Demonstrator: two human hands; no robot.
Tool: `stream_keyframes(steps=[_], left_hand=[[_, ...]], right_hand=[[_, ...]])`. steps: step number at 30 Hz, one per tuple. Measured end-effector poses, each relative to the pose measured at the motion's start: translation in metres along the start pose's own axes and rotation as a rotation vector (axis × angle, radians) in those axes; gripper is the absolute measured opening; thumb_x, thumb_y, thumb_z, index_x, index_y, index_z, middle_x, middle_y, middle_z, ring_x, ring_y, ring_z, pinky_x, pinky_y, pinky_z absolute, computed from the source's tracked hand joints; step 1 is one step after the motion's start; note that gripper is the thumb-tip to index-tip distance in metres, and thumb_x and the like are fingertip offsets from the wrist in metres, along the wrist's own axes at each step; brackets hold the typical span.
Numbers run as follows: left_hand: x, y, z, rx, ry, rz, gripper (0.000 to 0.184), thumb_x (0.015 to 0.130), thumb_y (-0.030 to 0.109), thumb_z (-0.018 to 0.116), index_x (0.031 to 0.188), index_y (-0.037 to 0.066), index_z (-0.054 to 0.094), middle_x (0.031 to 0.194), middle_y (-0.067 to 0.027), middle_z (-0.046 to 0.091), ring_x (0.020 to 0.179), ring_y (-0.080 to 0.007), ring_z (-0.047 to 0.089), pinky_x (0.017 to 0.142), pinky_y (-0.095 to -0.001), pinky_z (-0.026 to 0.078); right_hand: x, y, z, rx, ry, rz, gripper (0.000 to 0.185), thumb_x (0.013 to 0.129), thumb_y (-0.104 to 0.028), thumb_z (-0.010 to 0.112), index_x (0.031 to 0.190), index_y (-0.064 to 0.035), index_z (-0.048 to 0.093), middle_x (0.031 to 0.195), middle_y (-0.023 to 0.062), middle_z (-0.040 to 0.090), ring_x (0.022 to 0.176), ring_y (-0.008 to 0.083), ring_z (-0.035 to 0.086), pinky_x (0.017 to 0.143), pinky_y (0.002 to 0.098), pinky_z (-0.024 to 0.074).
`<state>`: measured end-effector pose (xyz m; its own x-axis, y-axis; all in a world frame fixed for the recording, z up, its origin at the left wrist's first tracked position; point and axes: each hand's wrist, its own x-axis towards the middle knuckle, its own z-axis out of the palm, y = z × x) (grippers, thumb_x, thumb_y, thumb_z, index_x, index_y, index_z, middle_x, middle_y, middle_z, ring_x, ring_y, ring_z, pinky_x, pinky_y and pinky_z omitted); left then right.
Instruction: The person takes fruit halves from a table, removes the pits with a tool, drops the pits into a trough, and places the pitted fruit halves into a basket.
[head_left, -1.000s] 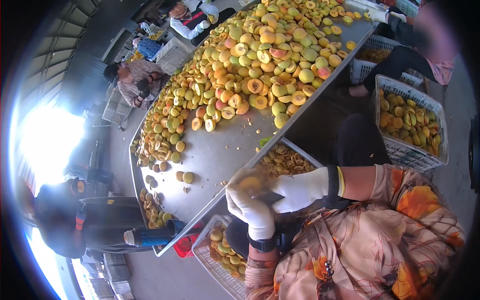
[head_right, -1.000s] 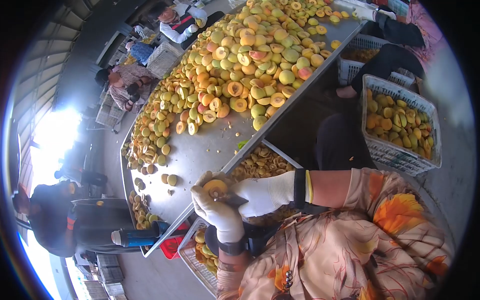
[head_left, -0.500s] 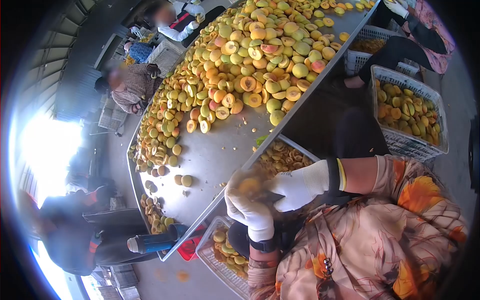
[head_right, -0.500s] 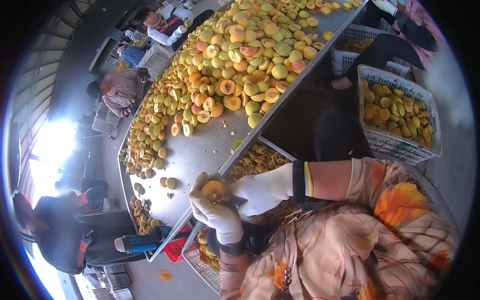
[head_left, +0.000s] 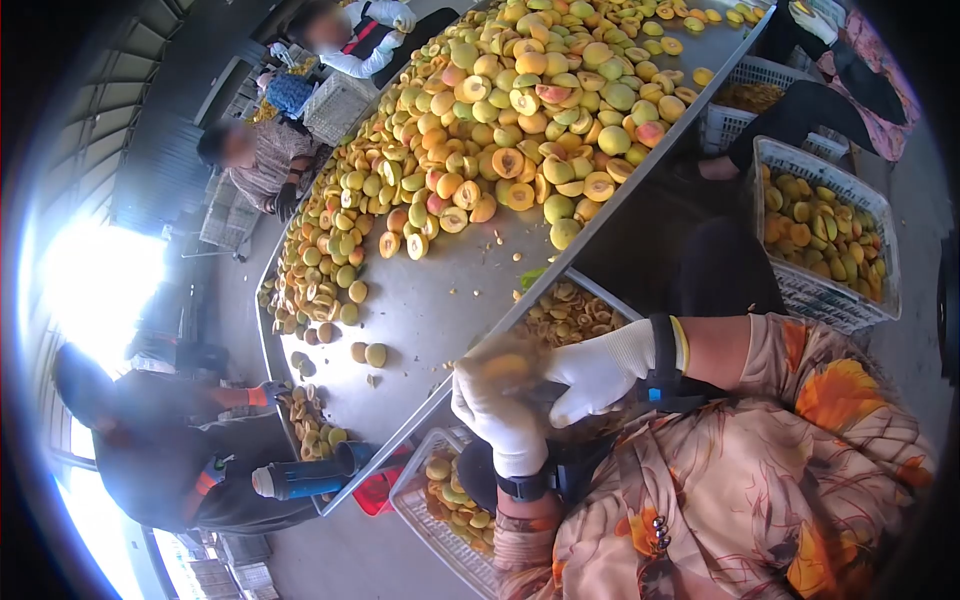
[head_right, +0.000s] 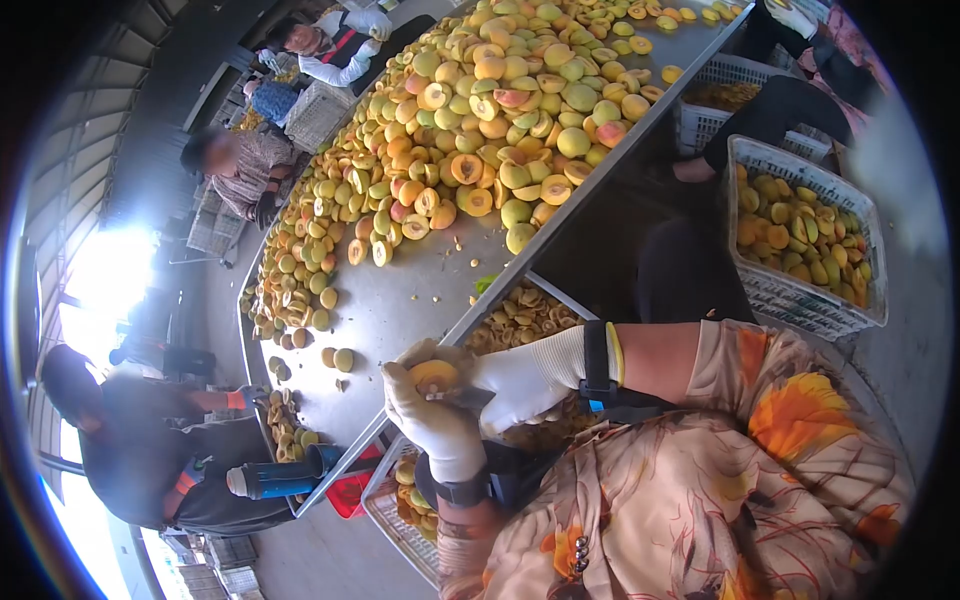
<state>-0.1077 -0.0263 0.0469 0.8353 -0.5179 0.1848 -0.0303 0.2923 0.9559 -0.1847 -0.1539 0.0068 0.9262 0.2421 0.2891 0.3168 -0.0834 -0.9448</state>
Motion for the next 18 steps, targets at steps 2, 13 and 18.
stream_keyframes(steps=[2,13,18], left_hand=[[-0.002,0.001,0.0,-0.042,0.076,-0.097,0.056,0.105,0.049,0.051,0.101,-0.004,0.065,0.078,-0.017,0.068,0.071,-0.0248,0.065,0.067,-0.0374,0.055],[0.001,-0.001,-0.009,-0.027,-0.095,-0.058,0.066,0.104,0.058,0.046,0.098,-0.005,0.065,0.072,-0.0122,0.065,0.072,-0.0241,0.064,0.075,-0.0365,0.053],[0.001,0.003,-0.026,0.118,-0.236,0.072,0.058,0.106,0.048,0.051,0.088,-0.005,0.066,0.086,-0.015,0.071,0.074,-0.0195,0.066,0.072,-0.0331,0.054]], right_hand=[[0.004,0.016,0.004,-0.091,0.04,-0.162,0.038,0.089,-0.014,0.062,0.124,-0.0016,0.053,0.065,0.0033,0.057,0.047,0.0119,0.053,0.043,0.0268,0.0452],[-0.009,-0.041,-0.006,0.93,-0.258,0.578,0.013,0.084,-0.01,0.061,0.093,-0.0054,0.052,0.054,-0.0016,0.041,0.037,0.007,0.036,0.032,0.0242,0.0267],[-0.002,-0.031,0.003,0.806,-0.287,0.618,0.012,0.085,-0.011,0.061,0.091,-0.0057,0.052,0.054,-0.0028,0.037,0.037,0.0071,0.034,0.032,0.0237,0.0252]])
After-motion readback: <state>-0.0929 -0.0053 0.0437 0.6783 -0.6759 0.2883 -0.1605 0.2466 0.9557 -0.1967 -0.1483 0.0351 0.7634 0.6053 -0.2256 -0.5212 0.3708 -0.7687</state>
